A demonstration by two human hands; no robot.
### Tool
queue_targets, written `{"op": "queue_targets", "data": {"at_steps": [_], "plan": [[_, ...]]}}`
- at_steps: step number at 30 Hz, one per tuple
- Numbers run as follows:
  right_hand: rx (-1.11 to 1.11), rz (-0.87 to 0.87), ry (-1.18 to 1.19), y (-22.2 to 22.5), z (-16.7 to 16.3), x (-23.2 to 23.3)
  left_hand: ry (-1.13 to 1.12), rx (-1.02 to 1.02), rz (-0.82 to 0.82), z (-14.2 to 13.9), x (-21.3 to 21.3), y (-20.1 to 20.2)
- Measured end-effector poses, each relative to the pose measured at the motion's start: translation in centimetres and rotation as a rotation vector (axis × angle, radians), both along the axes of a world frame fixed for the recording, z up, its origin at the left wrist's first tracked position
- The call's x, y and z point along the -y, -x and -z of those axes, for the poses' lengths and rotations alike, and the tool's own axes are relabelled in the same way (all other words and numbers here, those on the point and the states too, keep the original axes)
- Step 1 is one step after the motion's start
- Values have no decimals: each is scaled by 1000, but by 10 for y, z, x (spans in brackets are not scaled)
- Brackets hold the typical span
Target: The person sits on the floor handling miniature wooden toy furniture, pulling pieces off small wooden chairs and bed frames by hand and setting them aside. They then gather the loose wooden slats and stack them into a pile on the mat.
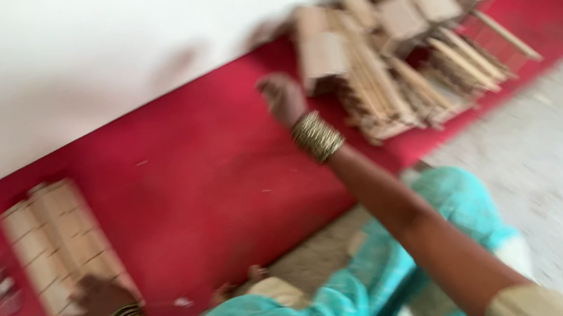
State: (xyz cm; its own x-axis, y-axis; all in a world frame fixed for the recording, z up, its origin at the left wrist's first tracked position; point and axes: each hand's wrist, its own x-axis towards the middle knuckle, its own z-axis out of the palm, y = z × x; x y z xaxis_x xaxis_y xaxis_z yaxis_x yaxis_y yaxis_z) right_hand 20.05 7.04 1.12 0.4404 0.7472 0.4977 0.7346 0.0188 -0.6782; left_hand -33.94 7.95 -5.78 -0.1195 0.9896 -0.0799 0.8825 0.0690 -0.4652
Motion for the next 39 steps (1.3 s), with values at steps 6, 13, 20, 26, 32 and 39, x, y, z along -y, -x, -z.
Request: {"op": "queue_targets", "data": {"at_steps": [6, 13, 20, 26, 32, 39], "plan": [[227, 447, 508, -174, -7, 120, 214, -5, 1, -27, -23, -67], [84, 555, 804, -166, -5, 144, 326, 351, 240, -47, -17, -232], [-156, 443, 974, -172, -39, 146, 463, 659, 511, -57, 33, -378], [-820, 200, 357, -156, -46, 144, 578, 1388, 492, -80, 77, -446], [233, 201, 352, -45, -55, 111, 766, 2142, -38, -104, 105, -476], [395, 147, -218, -42, -87, 122, 123, 1985, -218, -96, 45, -359]]}}
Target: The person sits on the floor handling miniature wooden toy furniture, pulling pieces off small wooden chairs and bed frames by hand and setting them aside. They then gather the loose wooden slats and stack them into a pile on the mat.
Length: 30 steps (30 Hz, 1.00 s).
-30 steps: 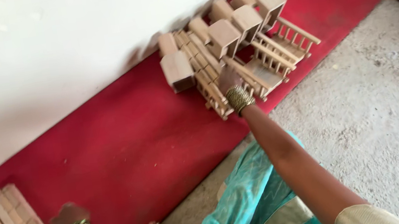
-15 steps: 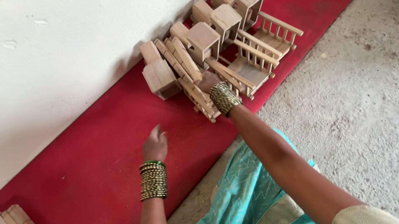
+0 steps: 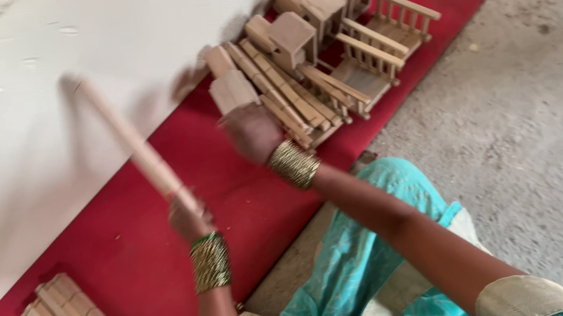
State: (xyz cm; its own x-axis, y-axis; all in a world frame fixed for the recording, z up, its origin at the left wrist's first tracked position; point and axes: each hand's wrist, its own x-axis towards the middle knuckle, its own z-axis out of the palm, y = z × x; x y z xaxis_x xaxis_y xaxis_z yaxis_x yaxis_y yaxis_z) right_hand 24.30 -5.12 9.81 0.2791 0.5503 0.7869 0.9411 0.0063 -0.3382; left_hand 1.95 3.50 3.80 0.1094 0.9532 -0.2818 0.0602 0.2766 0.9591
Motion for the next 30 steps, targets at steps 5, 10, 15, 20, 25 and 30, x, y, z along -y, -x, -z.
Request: {"op": "queue_targets", "data": {"at_steps": [5, 10, 15, 20, 25, 30], "plan": [[-713, 384, 700, -89, 27, 22, 163, 151, -67, 8, -43, 142], [-175, 429, 962, -122, 78, 21, 145, -368, -331, 24, -38, 224], [-472, 445, 920, -134, 78, 8, 224, -424, -262, 43, -45, 255], [-621, 386, 626, -120, 58, 4, 276, -858, -45, 41, -42, 274], [-936, 277, 163, -61, 36, -18, 47, -1028, -162, 28, -45, 252], [-1503, -107, 240, 87, 56, -58, 117, -676, -90, 24, -58, 200]]}}
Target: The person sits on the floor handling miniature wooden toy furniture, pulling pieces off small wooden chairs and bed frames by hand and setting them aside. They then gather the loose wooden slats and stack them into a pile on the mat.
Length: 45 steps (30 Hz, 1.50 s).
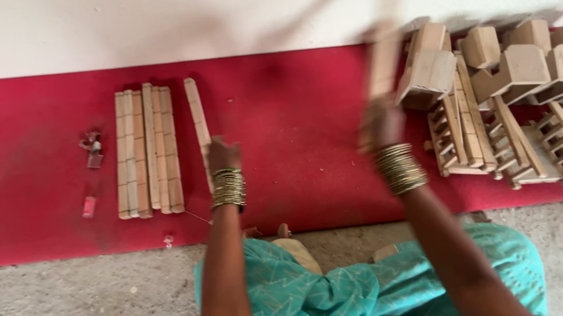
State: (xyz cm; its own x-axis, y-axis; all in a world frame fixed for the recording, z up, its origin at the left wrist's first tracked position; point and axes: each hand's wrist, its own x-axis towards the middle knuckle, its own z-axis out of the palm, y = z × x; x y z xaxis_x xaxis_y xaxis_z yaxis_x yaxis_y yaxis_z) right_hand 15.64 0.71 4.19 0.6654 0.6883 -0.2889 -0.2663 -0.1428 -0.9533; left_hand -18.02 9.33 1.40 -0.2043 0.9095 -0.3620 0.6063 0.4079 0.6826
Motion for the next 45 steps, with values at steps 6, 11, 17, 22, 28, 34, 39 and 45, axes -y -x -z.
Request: {"op": "queue_targets", "data": {"at_steps": [6, 11, 17, 22, 28, 34, 39, 45], "plan": [[929, -534, 194, 183, 39, -38, 34, -66, 161, 20, -3, -4], [759, -667, 272, 261, 54, -54, 104, -19, -47, 18, -17, 30], [906, -588, -28, 303, 50, -72, 111, 33, -38, 7, -17, 35], [869, -753, 43, 303, 46, -68, -16, -67, -15, 17, -13, 36], [999, -877, -94, 301, 57, -88, -208, -283, 104, 31, -20, 33], [820, -1011, -82, 279, 55, -90, -44, -300, 172, 31, -19, 33], [714, -713, -110, 168, 29, -81, -141, -552, 407, 37, -16, 30], [989, 12, 183, -55, -9, -17, -150, -797, 465, 56, -8, 32]]}}
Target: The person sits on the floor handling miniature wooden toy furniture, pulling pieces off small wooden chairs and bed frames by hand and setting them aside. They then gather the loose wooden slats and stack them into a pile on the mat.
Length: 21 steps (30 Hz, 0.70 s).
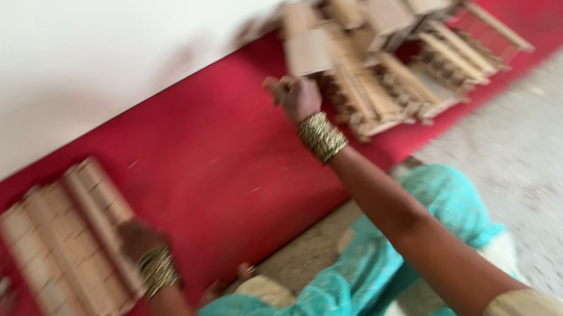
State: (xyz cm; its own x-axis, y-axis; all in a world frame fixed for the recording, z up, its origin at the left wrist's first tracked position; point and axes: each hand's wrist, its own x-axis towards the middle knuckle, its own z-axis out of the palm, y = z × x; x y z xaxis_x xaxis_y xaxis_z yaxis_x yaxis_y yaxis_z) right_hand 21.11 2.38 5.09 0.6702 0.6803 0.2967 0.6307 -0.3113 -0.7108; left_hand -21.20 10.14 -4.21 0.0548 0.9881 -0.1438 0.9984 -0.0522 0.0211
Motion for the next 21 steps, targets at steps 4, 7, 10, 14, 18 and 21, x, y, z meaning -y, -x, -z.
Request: {"op": "queue_targets", "data": {"at_steps": [4, 7, 10, 14, 18, 21], "plan": [[187, 236, 280, -120, 0, 66, -100, -114, 37, -2, 9, -8], [157, 182, 597, -159, 18, 92, -121, -140, 113, -12, 13, -28], [210, 88, 680, -162, 40, 105, -83, -110, 173, -18, 19, -53], [20, 92, 631, -159, 50, 111, -32, -25, 229, -18, 25, -85], [-51, 55, 759, -165, 38, 109, -9, 106, 287, -18, 33, -121], [9, -16, 707, -170, 16, 110, 34, 250, 337, -29, 42, -151]]}}
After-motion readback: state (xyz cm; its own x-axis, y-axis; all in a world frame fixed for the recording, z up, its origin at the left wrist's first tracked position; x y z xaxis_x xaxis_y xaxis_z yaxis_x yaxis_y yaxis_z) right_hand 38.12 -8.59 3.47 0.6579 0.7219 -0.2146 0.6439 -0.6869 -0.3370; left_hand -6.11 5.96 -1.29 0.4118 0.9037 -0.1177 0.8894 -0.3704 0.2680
